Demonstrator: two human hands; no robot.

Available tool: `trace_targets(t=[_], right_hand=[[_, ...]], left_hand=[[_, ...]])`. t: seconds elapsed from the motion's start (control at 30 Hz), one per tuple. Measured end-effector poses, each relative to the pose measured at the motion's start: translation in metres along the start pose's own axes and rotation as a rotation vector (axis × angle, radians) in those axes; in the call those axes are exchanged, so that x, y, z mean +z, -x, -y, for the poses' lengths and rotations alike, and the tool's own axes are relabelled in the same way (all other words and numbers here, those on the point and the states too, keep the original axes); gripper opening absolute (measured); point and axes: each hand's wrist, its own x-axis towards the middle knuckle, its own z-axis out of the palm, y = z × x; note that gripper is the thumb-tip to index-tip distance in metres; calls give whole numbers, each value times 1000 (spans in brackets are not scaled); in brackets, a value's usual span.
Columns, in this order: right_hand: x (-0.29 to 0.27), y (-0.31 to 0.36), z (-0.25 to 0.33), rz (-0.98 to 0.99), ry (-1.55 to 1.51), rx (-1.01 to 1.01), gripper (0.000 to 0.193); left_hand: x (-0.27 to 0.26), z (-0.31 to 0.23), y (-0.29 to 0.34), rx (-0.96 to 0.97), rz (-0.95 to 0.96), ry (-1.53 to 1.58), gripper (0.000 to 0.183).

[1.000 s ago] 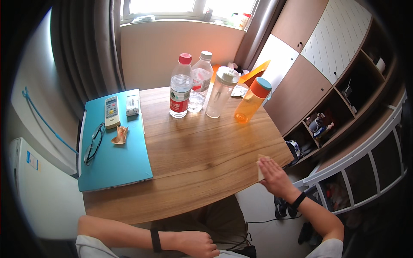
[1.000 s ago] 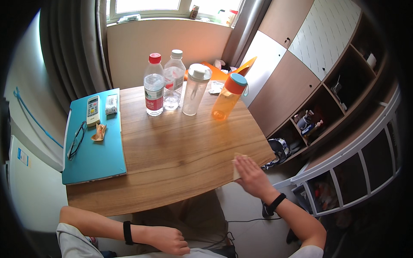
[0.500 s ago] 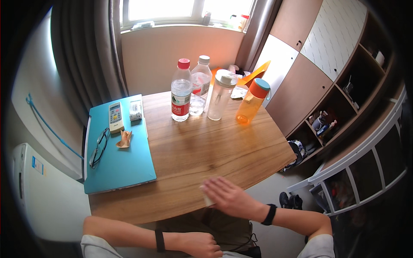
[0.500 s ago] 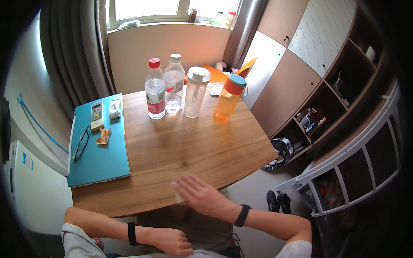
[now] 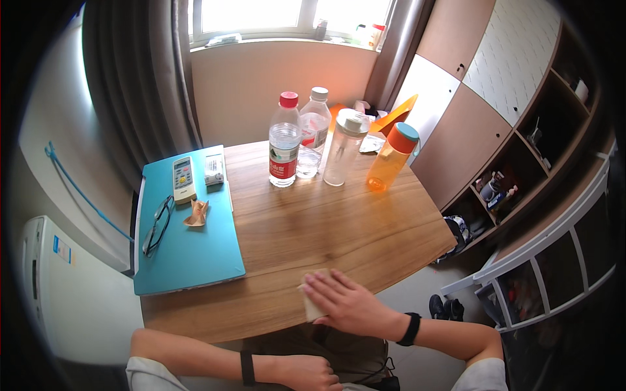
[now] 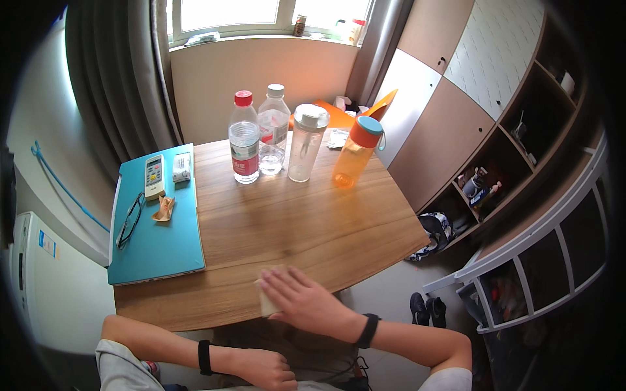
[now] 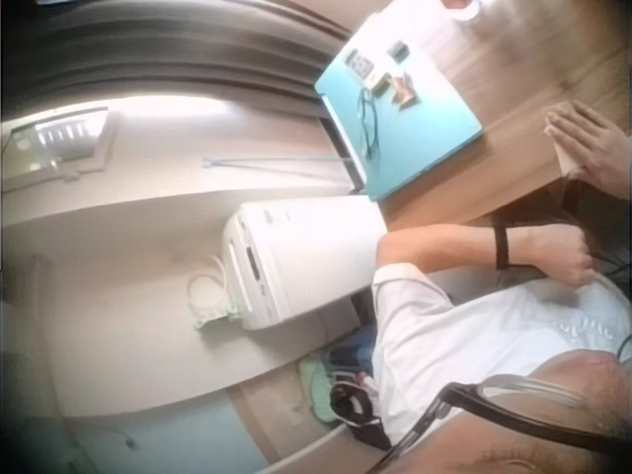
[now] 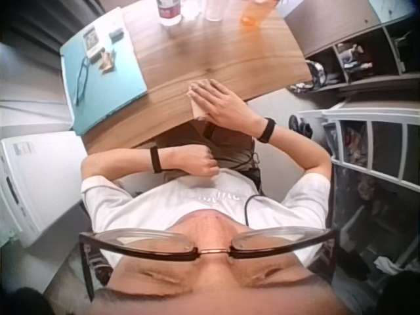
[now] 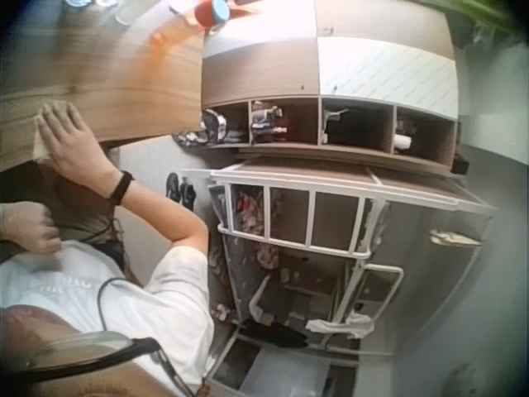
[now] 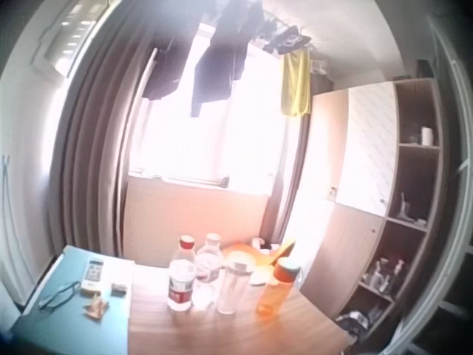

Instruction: The person wipes the surface of a wooden desk with a cloth, moving it around several water bottles and a tablet.

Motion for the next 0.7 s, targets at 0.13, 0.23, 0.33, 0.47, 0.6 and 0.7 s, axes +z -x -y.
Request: trace_targets(t=[0.13, 0.23, 0.33, 0.47, 0.6, 0.7], right_hand=[[-11, 26, -33, 29, 33, 133, 70], [-16, 41, -57, 20, 99, 209, 64], [-18, 48, -74, -33, 48, 237, 58], [-26, 46, -71, -62, 68, 191, 45], [-30, 39, -70, -76, -106, 176, 42], [-32, 39, -67, -74, -253, 231, 46]], left_hand=[[1, -2, 2, -20, 3, -8, 25], [3, -2, 2, -17, 24, -18, 25], [2, -2, 1, -14, 23, -7, 23], [-5, -3, -3, -4, 26, -4, 22], [-3, -2, -1, -17, 34, 4, 21], [-2, -2, -1, -16, 28, -12, 20]])
